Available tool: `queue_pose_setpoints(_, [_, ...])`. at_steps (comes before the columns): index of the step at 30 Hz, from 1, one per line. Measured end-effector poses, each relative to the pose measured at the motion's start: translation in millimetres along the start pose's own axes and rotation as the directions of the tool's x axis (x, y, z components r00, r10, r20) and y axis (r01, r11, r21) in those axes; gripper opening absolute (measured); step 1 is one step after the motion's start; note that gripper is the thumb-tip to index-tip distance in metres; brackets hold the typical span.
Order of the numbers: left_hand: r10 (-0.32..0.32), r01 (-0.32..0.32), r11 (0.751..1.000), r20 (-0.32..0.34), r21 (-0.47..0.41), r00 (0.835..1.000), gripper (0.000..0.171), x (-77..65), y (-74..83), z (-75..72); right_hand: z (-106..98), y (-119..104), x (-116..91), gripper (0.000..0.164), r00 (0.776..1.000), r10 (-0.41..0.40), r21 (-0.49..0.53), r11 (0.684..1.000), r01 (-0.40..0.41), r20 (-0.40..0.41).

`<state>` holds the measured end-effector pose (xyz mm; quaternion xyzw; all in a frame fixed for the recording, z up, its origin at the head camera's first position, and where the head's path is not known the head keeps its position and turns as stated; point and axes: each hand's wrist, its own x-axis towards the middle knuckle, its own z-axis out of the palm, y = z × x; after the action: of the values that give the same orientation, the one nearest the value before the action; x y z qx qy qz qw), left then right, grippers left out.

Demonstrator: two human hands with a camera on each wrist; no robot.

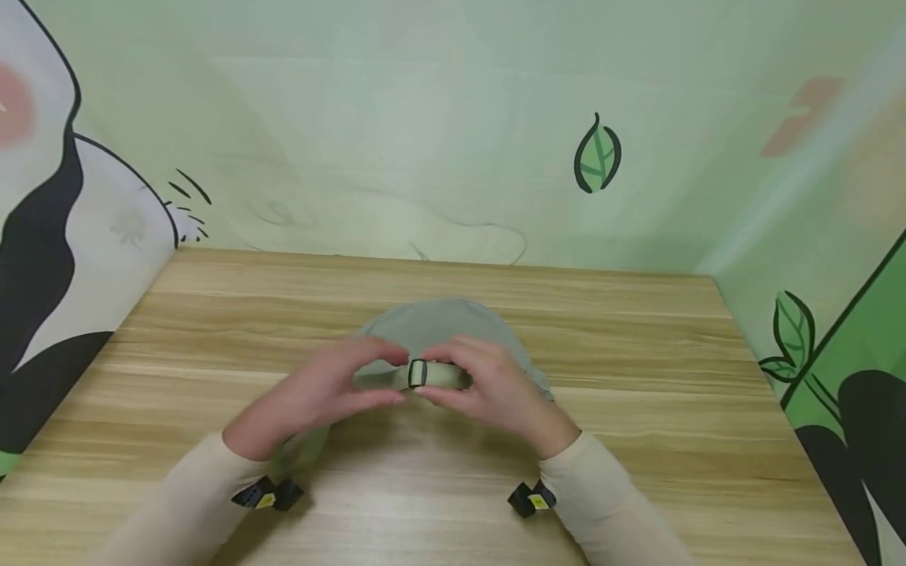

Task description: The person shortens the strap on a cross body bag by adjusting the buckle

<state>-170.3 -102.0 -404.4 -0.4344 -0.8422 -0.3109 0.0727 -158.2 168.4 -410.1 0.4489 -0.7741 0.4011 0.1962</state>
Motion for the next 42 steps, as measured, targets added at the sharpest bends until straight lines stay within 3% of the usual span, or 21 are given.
queue_pose_setpoints(4, [0.073, -0.073, 0.997, -0.021, 0.007, 0.997, 0.032, 9.2, 4.1, 6.8, 3, -2, 2, 0.034, 0.999, 0.046, 0.016, 0.999, -0.046, 0.02])
queue_pose_setpoints(10, [0.033, -0.035, 0.999, -0.047, -0.036, 0.998, 0.022, 6.1, 3.6, 1.5, -4, 0, -7, 0.04, 0.994, 0.105, -0.023, 0.994, -0.105, 0.017])
queue_pose_setpoints(16, [0.044, -0.046, 0.998, -0.057, -0.044, 0.997, 0.022, 2.9, 1.4, -1.4, -8, 8, -14, 0.027, 1.0, 0.014, -0.073, 0.997, -0.016, -0.018])
queue_pose_setpoints(19, [0.015, -0.019, 0.998, -0.064, -0.057, 0.998, 0.024, -0.3, 0.2, -1.9, -9, 11, -15, 0.03, 0.999, -0.026, -0.096, 0.995, 0.022, -0.036])
queue_pose_setpoints(25, [-0.052, 0.047, 0.994, -0.049, -0.094, 0.997, 0.045, 0.6, 3.7, -1.5, -10, 8, -12, 0.039, 0.996, -0.079, -0.107, 0.992, 0.074, -0.047])
queue_pose_setpoints(42, [0.092, -0.108, 0.987, -0.126, -0.123, 0.988, 0.035, 5.5, 5.1, 2.4, -1, 3, -1, 0.035, 0.986, -0.161, -0.079, 0.984, 0.157, -0.045])
